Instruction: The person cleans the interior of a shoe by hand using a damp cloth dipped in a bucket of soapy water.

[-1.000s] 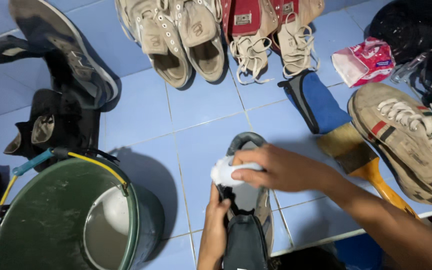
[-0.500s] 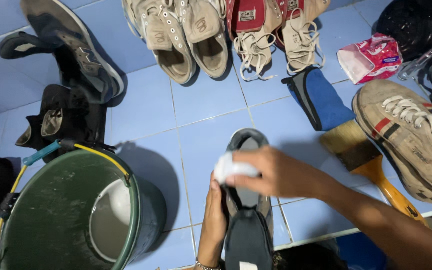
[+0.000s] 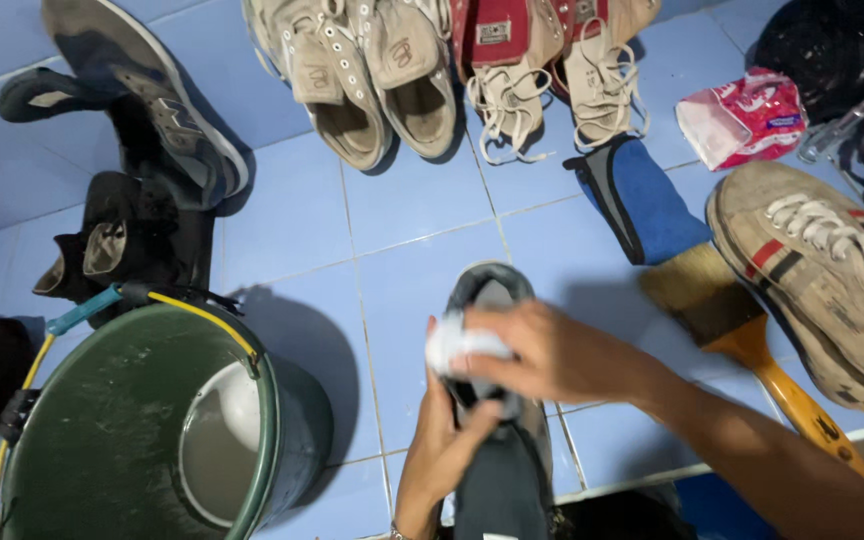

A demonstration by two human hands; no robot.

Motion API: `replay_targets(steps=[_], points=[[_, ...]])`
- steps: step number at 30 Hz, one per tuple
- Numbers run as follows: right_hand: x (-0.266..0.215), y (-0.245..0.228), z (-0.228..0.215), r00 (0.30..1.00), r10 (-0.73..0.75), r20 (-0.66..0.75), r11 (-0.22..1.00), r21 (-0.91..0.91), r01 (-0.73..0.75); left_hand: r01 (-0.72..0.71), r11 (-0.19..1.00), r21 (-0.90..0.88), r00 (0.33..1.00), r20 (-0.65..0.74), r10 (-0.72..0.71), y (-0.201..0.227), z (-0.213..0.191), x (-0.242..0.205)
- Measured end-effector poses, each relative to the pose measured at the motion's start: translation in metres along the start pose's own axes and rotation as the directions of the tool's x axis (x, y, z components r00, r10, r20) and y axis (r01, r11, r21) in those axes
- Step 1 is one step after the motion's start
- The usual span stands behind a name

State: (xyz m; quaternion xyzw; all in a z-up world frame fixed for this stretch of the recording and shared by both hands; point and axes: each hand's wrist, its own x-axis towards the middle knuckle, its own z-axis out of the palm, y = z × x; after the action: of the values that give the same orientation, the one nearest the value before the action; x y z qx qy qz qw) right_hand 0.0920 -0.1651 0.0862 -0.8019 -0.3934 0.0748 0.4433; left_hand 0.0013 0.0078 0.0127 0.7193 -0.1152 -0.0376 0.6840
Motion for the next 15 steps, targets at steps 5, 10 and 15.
replay_targets(steps=[5, 10, 15], points=[[0.002, 0.008, 0.002, 0.991, 0.132, 0.020, 0.991, -0.018, -0.131, 0.176, 0.984, 0.023, 0.979, -0.113, -0.172, -0.001, 0.007, 0.001], [0.001, 0.001, -0.002, 0.970, 0.158, 0.186, 0.987, -0.049, -0.152, 0.158, 0.986, 0.059, 0.984, -0.088, -0.153, 0.005, 0.006, 0.000], [0.006, -0.019, -0.008, 0.986, 0.119, 0.113, 0.986, 0.104, -0.131, 0.260, 0.955, 0.146, 0.957, -0.167, -0.235, -0.010, 0.003, 0.002]])
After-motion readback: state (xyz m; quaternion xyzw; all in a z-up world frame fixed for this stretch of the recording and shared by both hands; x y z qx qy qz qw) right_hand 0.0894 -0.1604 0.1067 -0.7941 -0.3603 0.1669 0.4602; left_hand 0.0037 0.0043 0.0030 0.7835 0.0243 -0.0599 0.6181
